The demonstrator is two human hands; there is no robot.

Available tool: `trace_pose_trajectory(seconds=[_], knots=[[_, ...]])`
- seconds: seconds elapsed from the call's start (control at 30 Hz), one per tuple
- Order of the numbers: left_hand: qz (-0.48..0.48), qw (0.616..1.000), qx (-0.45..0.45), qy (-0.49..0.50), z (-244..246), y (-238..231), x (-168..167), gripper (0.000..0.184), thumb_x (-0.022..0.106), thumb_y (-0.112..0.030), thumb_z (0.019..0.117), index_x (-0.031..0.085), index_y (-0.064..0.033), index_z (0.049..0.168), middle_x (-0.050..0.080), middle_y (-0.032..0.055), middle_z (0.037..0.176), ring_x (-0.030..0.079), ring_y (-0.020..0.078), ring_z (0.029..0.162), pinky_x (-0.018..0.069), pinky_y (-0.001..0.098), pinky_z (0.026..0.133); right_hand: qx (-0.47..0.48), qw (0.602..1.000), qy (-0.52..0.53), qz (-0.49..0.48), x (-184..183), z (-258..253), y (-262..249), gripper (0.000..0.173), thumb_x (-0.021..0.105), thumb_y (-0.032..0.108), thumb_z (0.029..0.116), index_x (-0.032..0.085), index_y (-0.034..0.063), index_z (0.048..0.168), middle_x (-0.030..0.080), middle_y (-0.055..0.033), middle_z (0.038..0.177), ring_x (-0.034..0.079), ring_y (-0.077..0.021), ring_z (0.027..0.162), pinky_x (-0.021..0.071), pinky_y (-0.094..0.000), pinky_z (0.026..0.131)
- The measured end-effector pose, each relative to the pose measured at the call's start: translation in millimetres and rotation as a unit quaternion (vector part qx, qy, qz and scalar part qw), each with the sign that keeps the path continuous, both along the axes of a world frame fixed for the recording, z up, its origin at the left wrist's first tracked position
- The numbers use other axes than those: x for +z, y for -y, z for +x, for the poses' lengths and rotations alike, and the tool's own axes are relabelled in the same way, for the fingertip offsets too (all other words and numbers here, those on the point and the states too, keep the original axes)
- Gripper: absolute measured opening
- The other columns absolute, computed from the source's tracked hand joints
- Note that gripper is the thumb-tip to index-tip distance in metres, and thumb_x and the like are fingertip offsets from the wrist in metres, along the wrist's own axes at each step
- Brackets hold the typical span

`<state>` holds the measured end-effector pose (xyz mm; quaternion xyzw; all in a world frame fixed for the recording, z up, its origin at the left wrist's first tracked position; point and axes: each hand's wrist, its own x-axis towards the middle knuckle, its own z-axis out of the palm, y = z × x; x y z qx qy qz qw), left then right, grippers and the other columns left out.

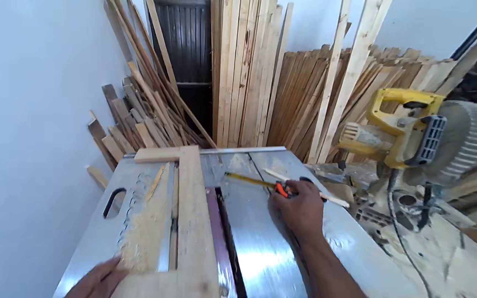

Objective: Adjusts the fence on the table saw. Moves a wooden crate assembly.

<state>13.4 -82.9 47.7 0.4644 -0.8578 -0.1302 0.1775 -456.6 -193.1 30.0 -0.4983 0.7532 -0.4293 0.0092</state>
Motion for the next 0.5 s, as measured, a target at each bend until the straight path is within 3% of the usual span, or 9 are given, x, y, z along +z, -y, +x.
trace_pose_trajectory(seconds=[0.13,0.27,0.33,0.37,0.43,0.47,0.5], knots=[[-0.100,0.995,0.018,0.022,6,0,-23,0.088,0.079,-0.058,0.0673,0.060,-0.0102,0.138,0.058,0.0200,0.141,0.063,0.0351,0.124,0.0577,0.0518,0.094,-0.020,0.996,-0.057,0.061,-10,-4,4,0.050,0.083,0.029,0.0799,0.070,0.0040,0.120,0.060,-0.0261,0.130,0.061,-0.0474,0.114,0.0511,-0.0686,0.088],[-0.041,0.997,0.037,0.049,5,-2,-15,0.082,0.078,-0.056,0.0746,0.058,-0.0133,0.142,0.055,0.0141,0.146,0.059,0.0269,0.129,0.0553,0.0457,0.100,0.009,0.997,-0.070,0.029,10,-3,-13,0.075,0.084,0.043,0.0800,0.060,0.0002,0.137,0.047,-0.0355,0.145,0.052,-0.0582,0.125,0.0441,-0.0768,0.095],[-0.012,0.997,0.043,0.062,4,-1,-13,0.081,0.076,-0.056,0.0767,0.057,-0.0158,0.145,0.053,0.0116,0.148,0.057,0.0239,0.131,0.0535,0.0432,0.102,0.015,0.998,-0.046,-0.030,46,18,-53,0.069,0.077,0.041,0.0882,0.057,-0.0018,0.138,0.047,-0.0341,0.145,0.052,-0.0526,0.128,0.0450,-0.0704,0.101],[-0.004,0.997,0.042,0.064,5,-1,-13,0.081,0.076,-0.056,0.0773,0.057,-0.0163,0.145,0.053,0.0108,0.148,0.057,0.0233,0.131,0.0530,0.0429,0.103,0.022,0.998,-0.035,-0.057,63,36,-79,0.061,0.072,0.039,0.0932,0.058,-0.0017,0.136,0.053,-0.0313,0.139,0.057,-0.0476,0.123,0.0485,-0.0653,0.099],[-0.009,0.998,0.028,0.060,7,-2,-15,0.079,0.075,-0.054,0.0782,0.057,-0.0148,0.144,0.054,0.0110,0.146,0.057,0.0230,0.130,0.0530,0.0426,0.103,0.066,0.994,-0.027,-0.080,78,90,-140,0.039,0.062,0.034,0.1016,0.066,-0.0010,0.118,0.069,-0.0218,0.105,0.070,-0.0346,0.092,0.0576,-0.0560,0.080],[-0.014,0.998,0.021,0.056,7,-1,-15,0.078,0.075,-0.054,0.0786,0.058,-0.0135,0.144,0.055,0.0114,0.145,0.057,0.0230,0.129,0.0530,0.0426,0.103,0.126,0.990,-0.024,-0.061,76,121,-168,0.032,0.058,0.031,0.1032,0.069,0.0004,0.107,0.071,-0.0154,0.089,0.070,-0.0277,0.077,0.0591,-0.0509,0.068],[-0.017,0.998,0.016,0.054,7,-1,-14,0.078,0.075,-0.052,0.0787,0.058,-0.0128,0.144,0.055,0.0112,0.144,0.057,0.0225,0.129,0.0528,0.0422,0.103,0.207,0.978,-0.007,-0.007,67,152,-190,0.029,0.058,0.029,0.1022,0.072,0.0039,0.100,0.072,-0.0092,0.082,0.071,-0.0213,0.071,0.0612,-0.0452,0.063]])
